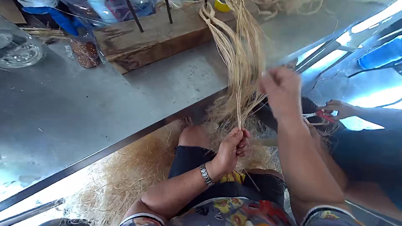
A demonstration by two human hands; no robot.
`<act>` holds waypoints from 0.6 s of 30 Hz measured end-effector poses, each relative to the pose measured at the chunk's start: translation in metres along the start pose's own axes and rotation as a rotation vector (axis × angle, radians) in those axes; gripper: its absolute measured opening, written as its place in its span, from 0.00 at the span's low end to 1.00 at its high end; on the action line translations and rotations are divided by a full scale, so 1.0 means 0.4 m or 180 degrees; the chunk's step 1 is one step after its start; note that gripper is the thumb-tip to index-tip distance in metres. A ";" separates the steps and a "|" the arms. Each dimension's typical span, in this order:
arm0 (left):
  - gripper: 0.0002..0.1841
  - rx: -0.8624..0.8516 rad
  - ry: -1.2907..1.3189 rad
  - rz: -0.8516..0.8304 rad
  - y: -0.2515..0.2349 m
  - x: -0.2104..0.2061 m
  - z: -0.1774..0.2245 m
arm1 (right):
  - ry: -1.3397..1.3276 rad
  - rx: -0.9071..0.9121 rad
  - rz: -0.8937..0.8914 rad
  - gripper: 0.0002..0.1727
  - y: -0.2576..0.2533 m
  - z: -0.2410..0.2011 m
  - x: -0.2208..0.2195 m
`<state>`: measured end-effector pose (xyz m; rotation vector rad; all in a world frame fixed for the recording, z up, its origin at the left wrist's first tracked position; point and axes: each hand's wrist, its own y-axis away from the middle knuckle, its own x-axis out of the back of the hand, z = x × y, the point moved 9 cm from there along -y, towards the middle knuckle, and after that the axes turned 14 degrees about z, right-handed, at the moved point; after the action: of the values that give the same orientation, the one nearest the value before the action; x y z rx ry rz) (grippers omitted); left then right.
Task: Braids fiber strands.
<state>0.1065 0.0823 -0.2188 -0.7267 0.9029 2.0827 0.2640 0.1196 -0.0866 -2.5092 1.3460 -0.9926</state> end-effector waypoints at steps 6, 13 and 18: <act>0.14 0.0272 -0.0760 -0.0103 0.057 0.037 -0.152 | -0.1836 -0.1526 -0.1109 0.19 0.376 0.156 -0.034; 0.12 -0.0015 -0.2902 -0.0579 0.153 0.084 -0.224 | -0.2970 -0.2511 -0.0818 0.19 0.520 0.207 0.072; 0.19 -0.3073 -0.4596 -0.0862 0.220 -0.049 -0.086 | -0.2442 -0.2374 -0.0799 0.14 0.650 0.265 0.132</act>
<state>0.0539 0.0054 -0.1931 0.3347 -0.9620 1.9964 0.1668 -0.0963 -0.2464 -3.0720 1.2727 0.5883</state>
